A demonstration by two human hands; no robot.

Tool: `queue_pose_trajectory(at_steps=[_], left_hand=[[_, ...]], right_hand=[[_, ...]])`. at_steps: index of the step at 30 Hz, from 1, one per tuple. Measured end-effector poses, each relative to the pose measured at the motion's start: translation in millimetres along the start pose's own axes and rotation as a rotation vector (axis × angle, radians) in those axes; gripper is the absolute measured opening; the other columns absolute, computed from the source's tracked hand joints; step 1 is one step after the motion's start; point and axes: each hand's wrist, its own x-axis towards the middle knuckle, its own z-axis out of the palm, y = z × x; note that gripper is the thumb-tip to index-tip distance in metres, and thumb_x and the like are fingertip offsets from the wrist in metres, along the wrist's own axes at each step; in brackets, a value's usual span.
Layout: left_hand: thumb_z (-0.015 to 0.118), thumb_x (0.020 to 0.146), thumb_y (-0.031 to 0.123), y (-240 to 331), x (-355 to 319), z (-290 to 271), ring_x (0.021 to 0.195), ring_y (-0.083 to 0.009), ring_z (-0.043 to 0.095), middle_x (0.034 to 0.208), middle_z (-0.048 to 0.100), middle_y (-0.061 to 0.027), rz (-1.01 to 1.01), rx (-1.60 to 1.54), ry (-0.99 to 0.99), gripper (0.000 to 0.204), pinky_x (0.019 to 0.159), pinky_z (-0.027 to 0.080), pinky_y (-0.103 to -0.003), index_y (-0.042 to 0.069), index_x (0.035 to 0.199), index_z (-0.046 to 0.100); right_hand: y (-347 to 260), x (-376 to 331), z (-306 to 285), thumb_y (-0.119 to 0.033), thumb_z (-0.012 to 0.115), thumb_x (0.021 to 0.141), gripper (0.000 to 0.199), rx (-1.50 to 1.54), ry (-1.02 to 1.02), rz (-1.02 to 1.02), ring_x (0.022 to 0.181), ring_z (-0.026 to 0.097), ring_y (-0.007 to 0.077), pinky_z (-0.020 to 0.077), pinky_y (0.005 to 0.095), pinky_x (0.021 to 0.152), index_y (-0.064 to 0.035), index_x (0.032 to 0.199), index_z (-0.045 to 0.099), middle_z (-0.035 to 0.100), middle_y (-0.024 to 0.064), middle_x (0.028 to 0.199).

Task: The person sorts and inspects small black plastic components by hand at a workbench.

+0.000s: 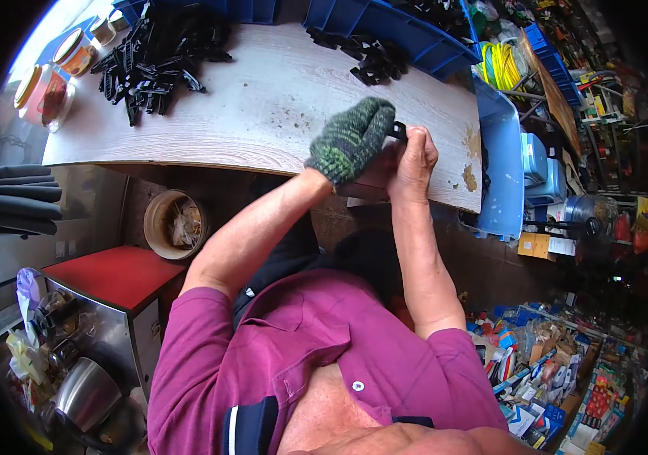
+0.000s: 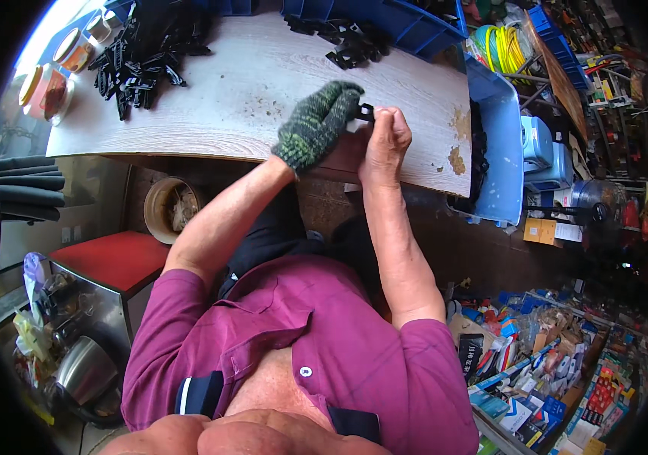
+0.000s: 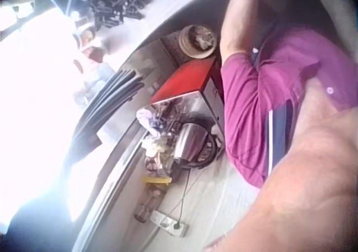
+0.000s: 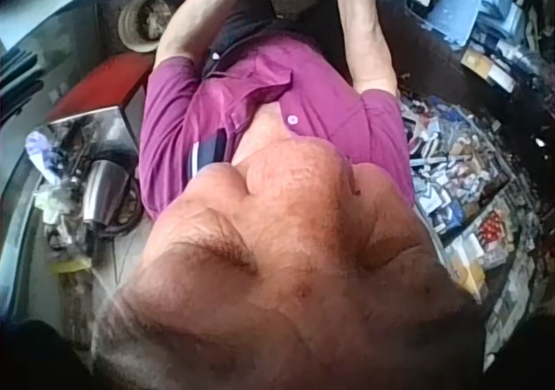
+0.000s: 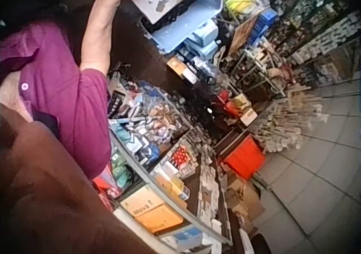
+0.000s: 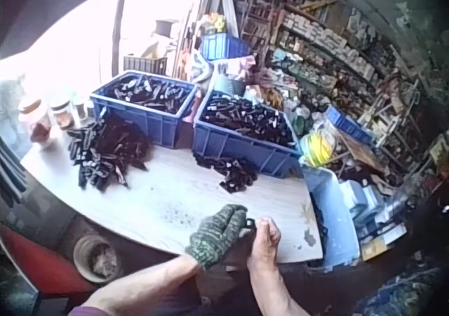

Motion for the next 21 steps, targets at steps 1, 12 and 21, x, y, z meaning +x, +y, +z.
queue_pose_trajectory(at_steps=[1, 12, 21], left_hand=[[0.055, 0.097, 0.027, 2, 9, -9, 0.094, -0.0351, 0.065, 0.104, 0.067, -0.0173, 0.105, 0.210, 0.099, 0.028, 0.082, 0.052, -0.044, 0.009, 0.117, 0.064], [0.058, 0.087, 0.020, -25, 78, -41, 0.115, -0.0388, 0.056, 0.121, 0.063, -0.0143, 0.387, 1.081, 0.067, 0.034, 0.089, 0.049, -0.053, 0.015, 0.119, 0.065], [0.056, 0.089, 0.014, -16, 73, -41, 0.103, -0.0340, 0.063, 0.120, 0.065, -0.0088, 0.440, 0.995, -0.078, 0.038, 0.082, 0.053, -0.049, 0.024, 0.124, 0.064]], right_hand=[[-2, 3, -5, -0.025, 0.060, 0.090, 0.025, 0.039, 0.026, 0.132, 0.058, 0.040, 0.0097, 0.0391, 0.0300, 0.057, -0.0146, 0.070, 0.048, 0.039, -0.0051, 0.061], [-40, 85, -74, -0.036, 0.062, 0.089, 0.033, 0.092, 0.639, 0.282, 0.045, 0.042, 0.0226, 0.0558, 0.0660, 0.074, -0.0047, 0.083, 0.054, 0.033, 0.0060, 0.047], [-18, 63, -40, -0.022, 0.074, 0.085, 0.021, -0.030, 0.152, 0.374, 0.037, 0.047, 0.0155, 0.0593, 0.0458, 0.052, -0.0070, 0.092, 0.061, 0.039, -0.0005, 0.044]])
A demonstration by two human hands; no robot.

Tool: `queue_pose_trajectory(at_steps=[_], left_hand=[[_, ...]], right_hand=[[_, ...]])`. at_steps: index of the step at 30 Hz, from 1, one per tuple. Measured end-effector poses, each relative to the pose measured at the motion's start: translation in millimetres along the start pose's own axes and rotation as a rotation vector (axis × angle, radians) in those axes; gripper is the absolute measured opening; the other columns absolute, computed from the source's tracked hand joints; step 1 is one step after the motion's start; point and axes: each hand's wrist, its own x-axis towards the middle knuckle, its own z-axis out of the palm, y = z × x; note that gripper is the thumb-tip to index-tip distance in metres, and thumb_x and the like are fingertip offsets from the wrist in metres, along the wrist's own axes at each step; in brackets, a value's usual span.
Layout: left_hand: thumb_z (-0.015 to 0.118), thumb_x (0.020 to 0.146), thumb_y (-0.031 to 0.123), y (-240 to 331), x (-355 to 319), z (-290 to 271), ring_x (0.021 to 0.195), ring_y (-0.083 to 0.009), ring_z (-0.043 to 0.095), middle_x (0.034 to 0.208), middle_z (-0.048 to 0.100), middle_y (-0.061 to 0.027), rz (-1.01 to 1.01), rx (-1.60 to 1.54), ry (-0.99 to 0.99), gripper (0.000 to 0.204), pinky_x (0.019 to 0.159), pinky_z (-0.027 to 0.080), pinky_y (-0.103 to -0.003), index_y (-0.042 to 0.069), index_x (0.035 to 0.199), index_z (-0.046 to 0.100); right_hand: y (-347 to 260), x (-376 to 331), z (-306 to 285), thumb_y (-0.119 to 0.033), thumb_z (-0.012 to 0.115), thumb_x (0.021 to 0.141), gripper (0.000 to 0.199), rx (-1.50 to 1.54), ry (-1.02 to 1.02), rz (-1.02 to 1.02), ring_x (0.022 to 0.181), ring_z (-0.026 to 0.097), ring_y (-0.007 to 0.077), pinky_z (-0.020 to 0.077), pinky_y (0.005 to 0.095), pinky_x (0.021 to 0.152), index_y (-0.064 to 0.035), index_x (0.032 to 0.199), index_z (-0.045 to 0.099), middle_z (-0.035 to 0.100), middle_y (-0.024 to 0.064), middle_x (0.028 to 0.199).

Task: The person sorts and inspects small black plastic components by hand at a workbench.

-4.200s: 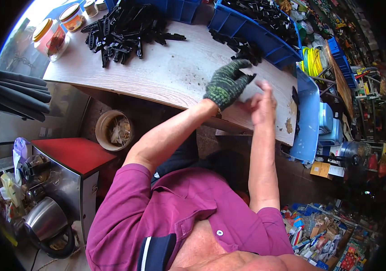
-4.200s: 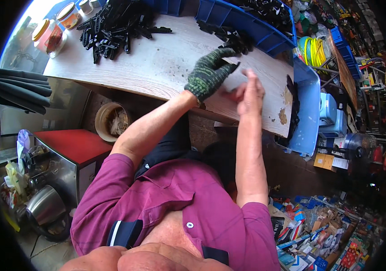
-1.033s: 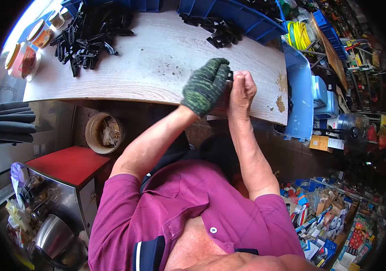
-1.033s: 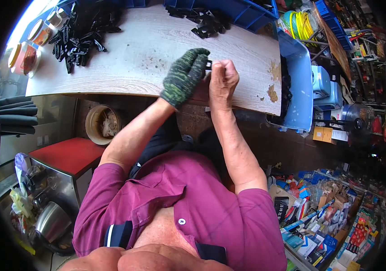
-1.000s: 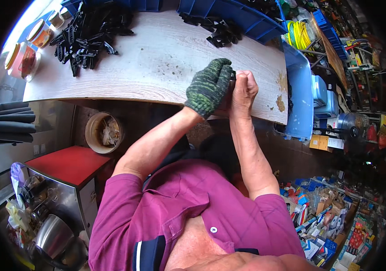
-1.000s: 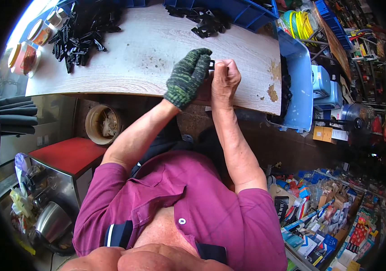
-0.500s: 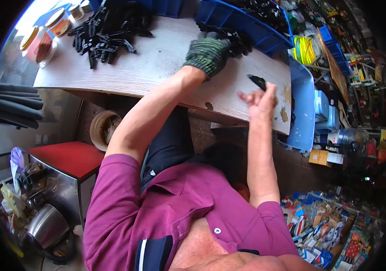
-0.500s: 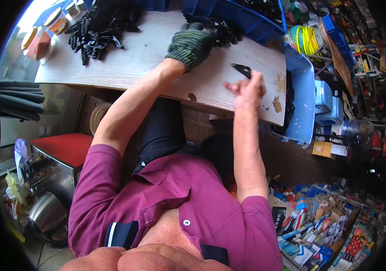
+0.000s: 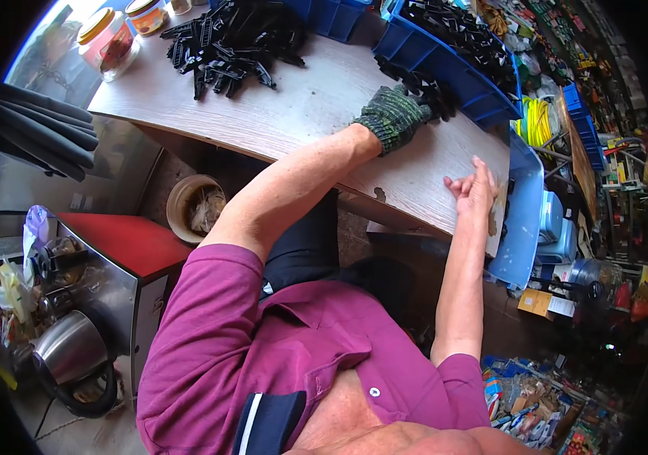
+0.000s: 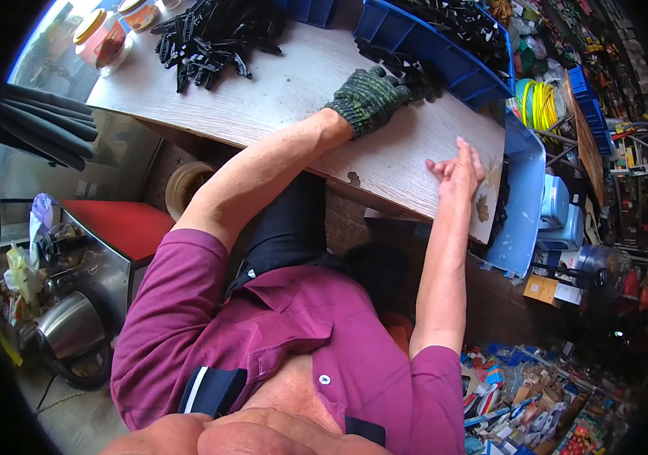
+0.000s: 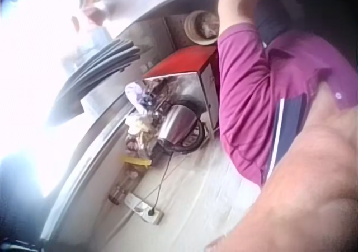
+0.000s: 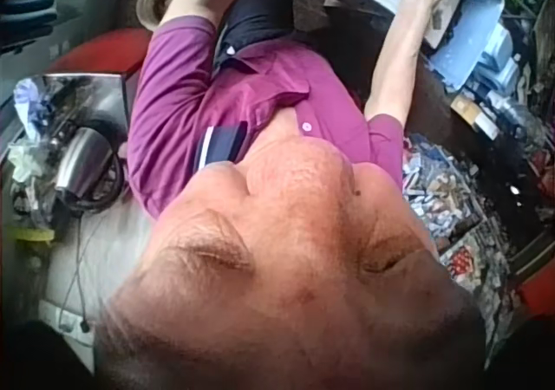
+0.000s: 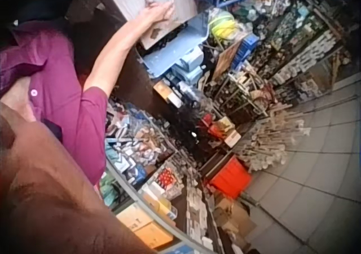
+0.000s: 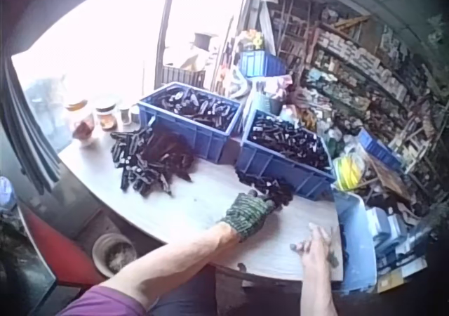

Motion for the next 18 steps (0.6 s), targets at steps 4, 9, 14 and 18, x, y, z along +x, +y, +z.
queue_pose_trajectory(at_steps=[4, 9, 14, 18], left_hand=[[0.055, 0.088, 0.016, 5, -6, 0, 0.101, -0.0333, 0.063, 0.111, 0.068, -0.0106, 0.009, 0.029, -0.016, 0.030, 0.082, 0.053, -0.049, 0.017, 0.116, 0.067], [0.058, 0.087, 0.021, 13, -12, -7, 0.101, -0.0315, 0.063, 0.105, 0.068, -0.0123, 0.084, 0.070, -0.101, 0.022, 0.080, 0.053, -0.047, 0.013, 0.104, 0.070], [0.063, 0.084, 0.021, 12, -14, -6, 0.099, -0.0316, 0.063, 0.100, 0.069, -0.0095, 0.047, 0.043, -0.073, 0.019, 0.079, 0.054, -0.045, 0.014, 0.099, 0.072], [0.064, 0.084, 0.019, 9, -13, -6, 0.095, -0.0352, 0.065, 0.097, 0.069, -0.0133, 0.015, -0.074, -0.086, 0.022, 0.078, 0.054, -0.048, 0.014, 0.105, 0.070]], right_hand=[[9, -6, 25, -0.025, 0.075, 0.086, 0.029, -0.158, -0.183, 0.004, 0.038, 0.047, 0.0125, 0.0564, 0.0394, 0.047, -0.0069, 0.105, 0.063, 0.040, -0.0018, 0.045], [16, -7, 45, -0.025, 0.072, 0.090, 0.030, -0.300, -0.270, 0.001, 0.038, 0.045, 0.0093, 0.0525, 0.0346, 0.042, -0.0056, 0.110, 0.064, 0.042, -0.0030, 0.047], [14, -4, 55, -0.029, 0.066, 0.095, 0.035, -0.511, -0.297, -0.025, 0.037, 0.042, 0.0074, 0.0469, 0.0299, 0.036, -0.0037, 0.119, 0.064, 0.048, -0.0033, 0.051], [11, -9, 59, -0.032, 0.064, 0.095, 0.036, -0.540, -0.339, -0.051, 0.036, 0.041, 0.0071, 0.0452, 0.0297, 0.034, -0.0050, 0.119, 0.065, 0.046, -0.0033, 0.050]])
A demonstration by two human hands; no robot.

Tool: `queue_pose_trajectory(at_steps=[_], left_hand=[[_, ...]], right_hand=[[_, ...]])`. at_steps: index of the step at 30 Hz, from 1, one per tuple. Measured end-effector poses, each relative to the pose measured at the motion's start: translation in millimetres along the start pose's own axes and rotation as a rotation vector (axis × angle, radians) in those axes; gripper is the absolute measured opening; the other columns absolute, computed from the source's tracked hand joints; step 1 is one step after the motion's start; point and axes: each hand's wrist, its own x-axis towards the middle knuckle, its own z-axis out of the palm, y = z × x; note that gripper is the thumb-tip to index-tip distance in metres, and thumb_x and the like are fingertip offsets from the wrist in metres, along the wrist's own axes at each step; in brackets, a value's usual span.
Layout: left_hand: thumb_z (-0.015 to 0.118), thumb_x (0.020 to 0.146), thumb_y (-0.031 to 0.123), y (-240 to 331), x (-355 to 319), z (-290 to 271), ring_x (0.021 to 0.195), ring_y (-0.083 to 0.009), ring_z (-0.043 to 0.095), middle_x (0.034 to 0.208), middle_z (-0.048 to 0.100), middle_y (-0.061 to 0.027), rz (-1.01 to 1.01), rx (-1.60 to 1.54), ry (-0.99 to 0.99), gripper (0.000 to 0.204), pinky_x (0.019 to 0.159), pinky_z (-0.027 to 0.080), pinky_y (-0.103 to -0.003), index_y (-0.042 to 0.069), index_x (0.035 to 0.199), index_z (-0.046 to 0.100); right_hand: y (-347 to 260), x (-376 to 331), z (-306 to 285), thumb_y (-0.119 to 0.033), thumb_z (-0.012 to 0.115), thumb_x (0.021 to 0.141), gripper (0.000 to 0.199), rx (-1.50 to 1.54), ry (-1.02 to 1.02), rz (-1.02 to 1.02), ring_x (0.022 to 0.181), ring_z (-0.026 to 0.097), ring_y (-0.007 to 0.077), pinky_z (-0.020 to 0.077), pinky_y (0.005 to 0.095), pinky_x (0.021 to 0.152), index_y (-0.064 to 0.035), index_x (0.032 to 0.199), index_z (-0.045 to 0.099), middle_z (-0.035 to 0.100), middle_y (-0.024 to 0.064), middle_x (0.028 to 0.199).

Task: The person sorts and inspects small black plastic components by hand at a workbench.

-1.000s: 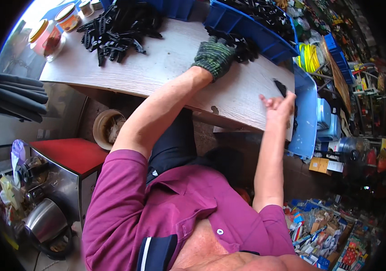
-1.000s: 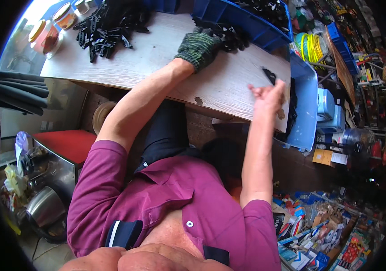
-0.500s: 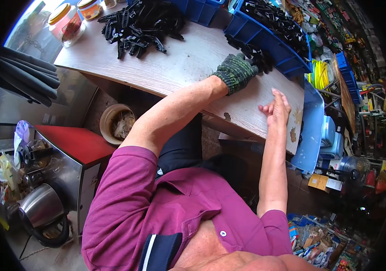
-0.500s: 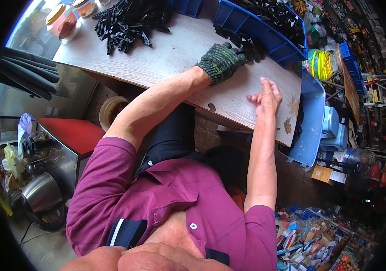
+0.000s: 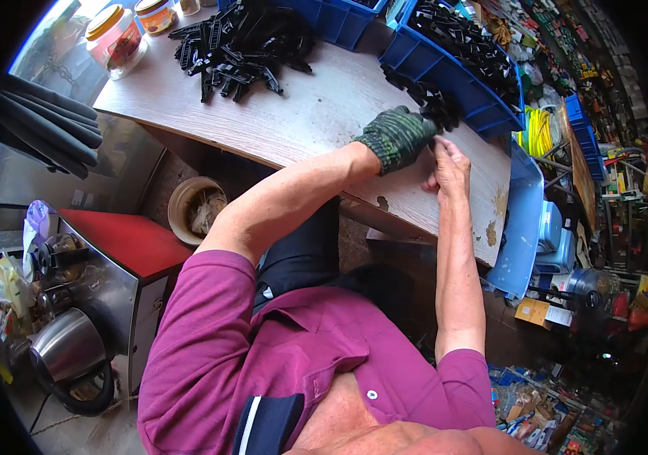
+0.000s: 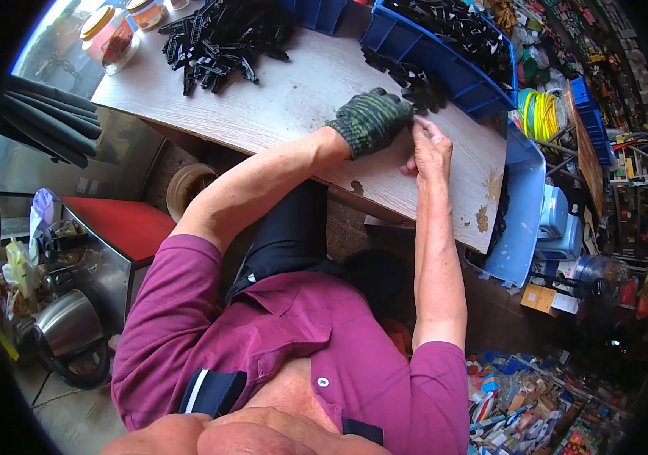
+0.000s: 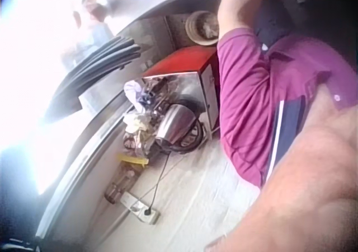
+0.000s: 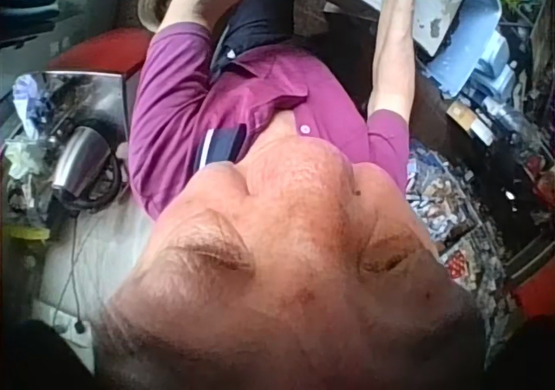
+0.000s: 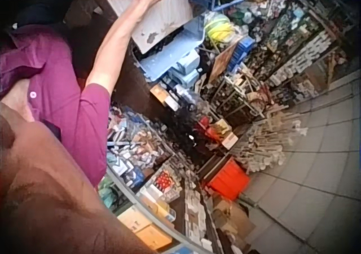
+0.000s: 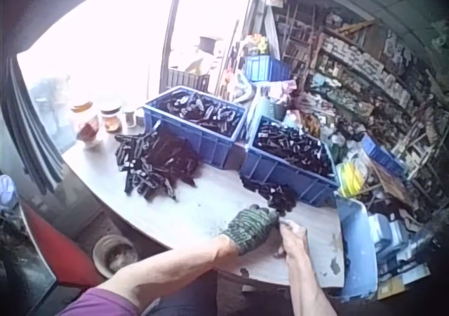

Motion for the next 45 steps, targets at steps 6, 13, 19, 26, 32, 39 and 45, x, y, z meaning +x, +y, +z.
queue_pose_trajectory(at_steps=[6, 13, 19, 26, 32, 39, 45], left_hand=[[0.059, 0.090, 0.022, 16, -2, 4, 0.092, -0.0427, 0.066, 0.096, 0.069, -0.0218, -0.350, -0.501, 0.098, 0.023, 0.078, 0.051, -0.054, 0.008, 0.108, 0.058], [0.057, 0.089, 0.023, 31, 9, 3, 0.091, -0.0433, 0.066, 0.092, 0.068, -0.0264, -0.616, -0.459, 0.061, 0.026, 0.080, 0.052, -0.054, 0.004, 0.108, 0.057], [0.048, 0.096, 0.029, 1, 21, 18, 0.105, -0.0416, 0.062, 0.111, 0.065, -0.0234, -0.516, -0.445, -0.011, 0.033, 0.091, 0.048, -0.051, 0.003, 0.111, 0.062], [0.050, 0.096, 0.021, 7, -2, 18, 0.106, -0.0382, 0.063, 0.120, 0.063, -0.0207, -0.159, -0.398, 0.102, 0.026, 0.086, 0.051, -0.049, 0.006, 0.115, 0.061], [0.052, 0.097, 0.028, 22, -4, 5, 0.097, -0.0439, 0.063, 0.102, 0.066, -0.0239, -0.537, -0.625, 0.151, 0.029, 0.083, 0.051, -0.052, 0.004, 0.109, 0.060], [0.053, 0.095, 0.029, 2, -1, -5, 0.093, -0.0402, 0.064, 0.104, 0.065, -0.0204, -0.427, -0.429, -0.013, 0.028, 0.082, 0.051, -0.050, 0.003, 0.101, 0.062], [0.061, 0.084, 0.030, -80, -14, -85, 0.095, -0.0345, 0.060, 0.096, 0.064, -0.0160, -0.506, 0.509, 0.643, 0.022, 0.073, 0.046, -0.050, 0.010, 0.092, 0.066]], right_hand=[[13, 3, -3, -0.037, 0.070, 0.093, 0.038, 0.118, -0.060, -0.138, 0.037, 0.035, 0.0044, 0.0306, 0.0228, 0.035, -0.0033, 0.110, 0.067, 0.042, -0.0075, 0.050], [32, 7, 6, -0.034, 0.070, 0.094, 0.032, 0.185, 0.009, -0.382, 0.049, 0.038, 0.0003, 0.0314, 0.0200, 0.044, -0.0040, 0.104, 0.071, 0.049, -0.0101, 0.061], [21, -11, 13, -0.036, 0.066, 0.096, 0.030, 0.195, 0.007, -0.305, 0.044, 0.032, 0.0002, 0.0265, 0.0204, 0.042, -0.0062, 0.103, 0.070, 0.043, -0.0115, 0.056], [45, 8, 8, -0.038, 0.068, 0.094, 0.030, 0.156, 0.138, -0.388, 0.041, 0.032, 0.0025, 0.0221, 0.0228, 0.040, -0.0080, 0.096, 0.069, 0.040, -0.0087, 0.051], [40, 9, 19, -0.036, 0.067, 0.095, 0.027, 0.181, 0.088, -0.572, 0.048, 0.037, 0.0013, 0.0246, 0.0226, 0.041, -0.0089, 0.092, 0.068, 0.050, -0.0084, 0.063], [21, -14, 17, -0.035, 0.063, 0.097, 0.029, 0.183, 0.002, -0.297, 0.047, 0.036, 0.0044, 0.0355, 0.0242, 0.042, -0.0073, 0.089, 0.064, 0.047, -0.0070, 0.060], [9, -30, 27, -0.033, 0.051, 0.100, 0.032, 0.375, 0.006, -0.201, 0.036, 0.037, 0.0120, 0.0447, 0.0326, 0.035, -0.0070, 0.081, 0.049, 0.034, -0.0009, 0.045]])
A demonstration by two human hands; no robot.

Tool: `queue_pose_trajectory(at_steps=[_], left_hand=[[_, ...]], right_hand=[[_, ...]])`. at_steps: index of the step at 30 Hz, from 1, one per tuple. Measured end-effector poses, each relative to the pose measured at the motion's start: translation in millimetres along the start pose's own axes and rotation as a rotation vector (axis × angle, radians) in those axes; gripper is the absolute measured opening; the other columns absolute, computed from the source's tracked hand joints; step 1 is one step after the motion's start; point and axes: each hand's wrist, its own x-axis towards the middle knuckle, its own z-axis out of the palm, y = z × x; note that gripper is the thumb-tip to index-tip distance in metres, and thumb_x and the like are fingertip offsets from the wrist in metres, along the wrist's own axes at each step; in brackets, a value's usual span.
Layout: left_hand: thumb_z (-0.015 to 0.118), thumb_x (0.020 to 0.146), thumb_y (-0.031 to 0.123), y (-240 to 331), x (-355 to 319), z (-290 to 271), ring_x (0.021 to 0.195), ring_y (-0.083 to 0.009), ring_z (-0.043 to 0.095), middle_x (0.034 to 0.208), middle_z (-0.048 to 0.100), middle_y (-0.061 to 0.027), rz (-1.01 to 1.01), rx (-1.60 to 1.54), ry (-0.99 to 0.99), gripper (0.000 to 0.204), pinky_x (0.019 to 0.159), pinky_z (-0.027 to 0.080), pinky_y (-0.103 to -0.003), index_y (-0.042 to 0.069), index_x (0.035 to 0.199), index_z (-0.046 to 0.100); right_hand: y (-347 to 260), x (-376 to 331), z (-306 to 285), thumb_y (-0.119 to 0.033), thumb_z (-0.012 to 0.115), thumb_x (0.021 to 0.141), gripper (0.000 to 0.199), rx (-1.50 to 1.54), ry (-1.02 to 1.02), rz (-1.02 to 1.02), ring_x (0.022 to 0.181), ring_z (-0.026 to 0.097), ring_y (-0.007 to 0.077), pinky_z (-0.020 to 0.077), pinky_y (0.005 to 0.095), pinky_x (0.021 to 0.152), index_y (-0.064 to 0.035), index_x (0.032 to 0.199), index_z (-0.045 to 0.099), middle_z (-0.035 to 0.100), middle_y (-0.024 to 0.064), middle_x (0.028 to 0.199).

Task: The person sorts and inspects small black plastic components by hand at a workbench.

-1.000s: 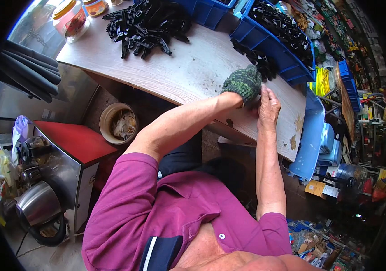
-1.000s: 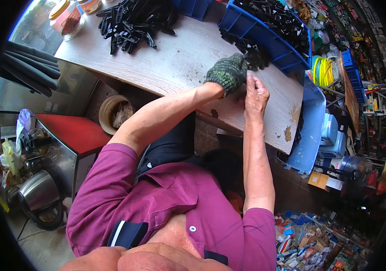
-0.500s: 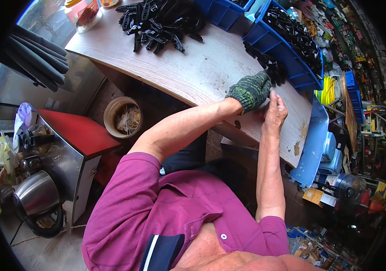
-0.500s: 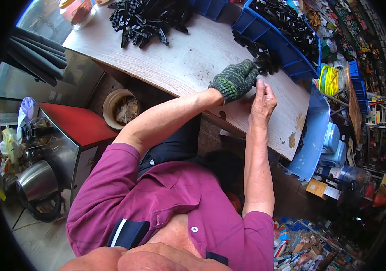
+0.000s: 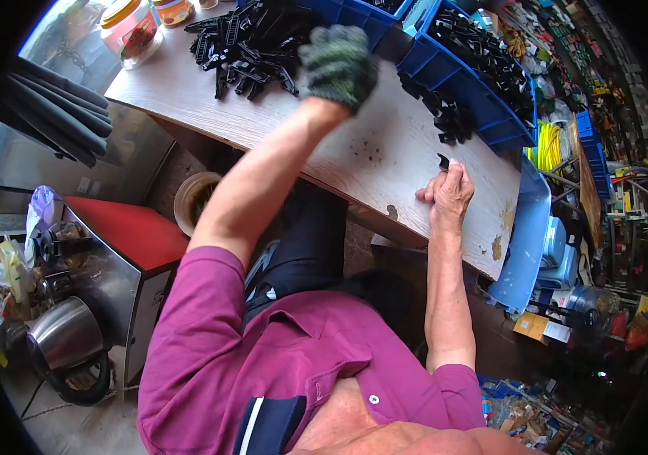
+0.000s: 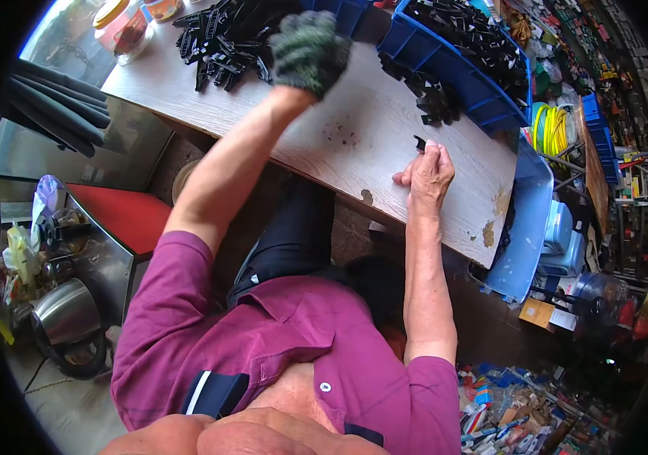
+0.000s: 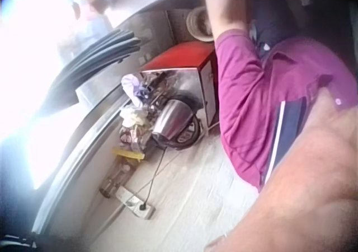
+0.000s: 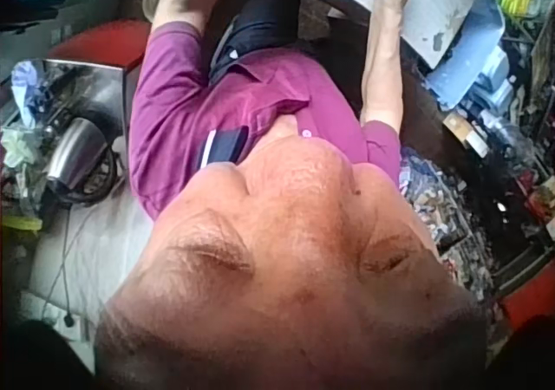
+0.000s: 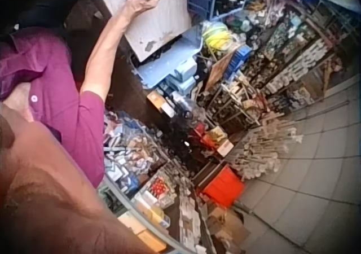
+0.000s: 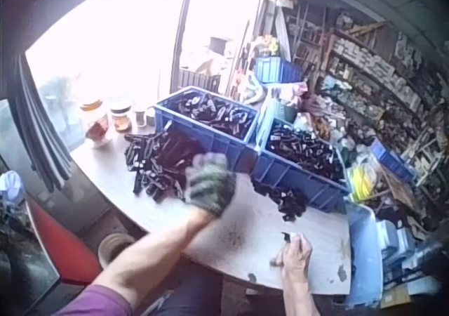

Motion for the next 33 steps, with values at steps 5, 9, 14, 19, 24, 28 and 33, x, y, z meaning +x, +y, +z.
queue_pose_trajectory(at_steps=[5, 9, 14, 19, 24, 28, 33], left_hand=[[0.063, 0.077, 0.018, -50, 5, 30, 0.102, -0.0332, 0.058, 0.100, 0.065, -0.0119, 0.023, 0.236, -0.178, 0.022, 0.078, 0.044, -0.051, 0.011, 0.098, 0.068], [0.062, 0.078, 0.017, -50, -4, 34, 0.105, -0.0329, 0.058, 0.103, 0.066, -0.0094, 0.128, 0.139, -0.189, 0.022, 0.081, 0.044, -0.052, 0.015, 0.099, 0.069], [0.061, 0.082, 0.017, -40, -15, 21, 0.109, -0.0338, 0.061, 0.105, 0.069, -0.0101, 0.283, -0.090, -0.206, 0.029, 0.091, 0.047, -0.051, 0.019, 0.109, 0.070], [0.059, 0.082, 0.012, -15, -28, 11, 0.108, -0.0327, 0.060, 0.102, 0.070, -0.0121, 0.320, -0.308, -0.348, 0.027, 0.093, 0.042, -0.056, 0.016, 0.106, 0.070], [0.061, 0.083, 0.016, 4, -55, -3, 0.112, -0.0385, 0.057, 0.106, 0.068, -0.0138, 0.385, -0.215, -0.538, 0.024, 0.093, 0.043, -0.055, 0.014, 0.104, 0.070], [0.061, 0.084, 0.017, 6, -56, -7, 0.112, -0.0420, 0.056, 0.109, 0.066, -0.0188, 0.323, -0.140, -0.490, 0.023, 0.094, 0.042, -0.057, 0.011, 0.104, 0.069], [0.061, 0.089, 0.020, 26, -56, -30, 0.097, -0.0405, 0.063, 0.098, 0.066, -0.0177, 0.361, -0.374, -0.456, 0.020, 0.083, 0.050, -0.051, 0.010, 0.105, 0.065]], right_hand=[[2, 1, -2, -0.033, 0.050, 0.100, 0.032, 0.006, 0.004, -0.005, 0.036, 0.037, 0.0112, 0.0480, 0.0326, 0.036, -0.0065, 0.082, 0.050, 0.034, -0.0013, 0.045], [3, 2, -3, -0.032, 0.050, 0.101, 0.031, -0.004, 0.007, -0.029, 0.036, 0.038, 0.0108, 0.0495, 0.0320, 0.036, -0.0068, 0.082, 0.050, 0.035, -0.0016, 0.046], [3, 1, -5, -0.030, 0.051, 0.100, 0.030, 0.009, 0.023, -0.044, 0.036, 0.038, 0.0108, 0.0502, 0.0320, 0.037, -0.0073, 0.082, 0.050, 0.035, -0.0016, 0.046], [3, 0, -2, -0.031, 0.051, 0.100, 0.030, 0.036, 0.027, -0.038, 0.037, 0.039, 0.0110, 0.0498, 0.0320, 0.036, -0.0077, 0.081, 0.050, 0.036, -0.0013, 0.047], [3, 0, -3, -0.031, 0.051, 0.100, 0.030, 0.057, 0.047, -0.037, 0.037, 0.039, 0.0110, 0.0500, 0.0323, 0.036, -0.0082, 0.080, 0.050, 0.035, -0.0012, 0.046], [4, -1, -4, -0.032, 0.051, 0.099, 0.031, 0.068, 0.041, -0.052, 0.037, 0.038, 0.0113, 0.0507, 0.0341, 0.038, -0.0085, 0.079, 0.049, 0.034, -0.0013, 0.046], [4, -3, -7, -0.033, 0.051, 0.099, 0.033, 0.070, 0.080, -0.030, 0.038, 0.036, 0.0121, 0.0529, 0.0380, 0.040, -0.0082, 0.078, 0.049, 0.032, -0.0016, 0.046]])
